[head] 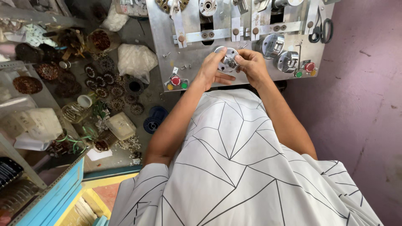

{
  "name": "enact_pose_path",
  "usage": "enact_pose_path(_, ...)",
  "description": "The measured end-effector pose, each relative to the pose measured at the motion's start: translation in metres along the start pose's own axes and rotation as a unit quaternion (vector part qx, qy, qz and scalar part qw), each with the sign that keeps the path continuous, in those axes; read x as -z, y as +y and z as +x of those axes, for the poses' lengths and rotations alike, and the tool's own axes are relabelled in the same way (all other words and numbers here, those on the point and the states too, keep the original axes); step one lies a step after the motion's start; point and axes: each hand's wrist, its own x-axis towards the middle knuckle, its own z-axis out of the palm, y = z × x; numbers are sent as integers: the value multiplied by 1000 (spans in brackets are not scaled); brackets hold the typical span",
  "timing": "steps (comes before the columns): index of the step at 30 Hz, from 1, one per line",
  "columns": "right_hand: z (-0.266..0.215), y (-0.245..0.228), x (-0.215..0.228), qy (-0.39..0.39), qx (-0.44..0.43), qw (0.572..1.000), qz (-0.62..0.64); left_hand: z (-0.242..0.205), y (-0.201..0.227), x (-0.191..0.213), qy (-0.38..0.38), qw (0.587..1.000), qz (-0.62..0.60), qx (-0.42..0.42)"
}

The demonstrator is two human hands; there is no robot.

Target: The person assembles a metal machine by inserting a cylindrical component into a slot, tightening it with a hex key, and then placing a circular gear-like part into the machine. They use a hex key to secure the components and operate the machine's control panel.

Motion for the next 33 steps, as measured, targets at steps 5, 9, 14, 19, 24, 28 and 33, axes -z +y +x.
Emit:
enact_pose_path(5, -4, 1, -12, 22, 29, 999, 20, 5, 9, 5, 70, 990, 111, -48)
enact_pose_path(9, 0, -5, -17, 50, 29, 998, 18, 15, 14, 11, 68, 984, 133, -100)
enact_pose_path(14, 7, -5, -14, 27, 17, 999, 40, 24, 14, 17, 75, 977, 159, -125)
enact_pose_path(19, 10, -1, -13, 13, 11, 1000, 10, 25, 13, 26, 58, 975, 180, -120)
enact_pose_path(24, 15, 9, -18, 52, 23, 998, -7, 26, 4, 28, 52, 966, 198, -157)
enact_pose_path(28, 19, 12, -23, 104, 42, 993, -30, 19, 6, 19, 95, 947, 256, -166)
enact_pose_path(33, 18, 2, -20, 147, 73, 981, -104, 1, 17, 5, 138, 915, 326, -192)
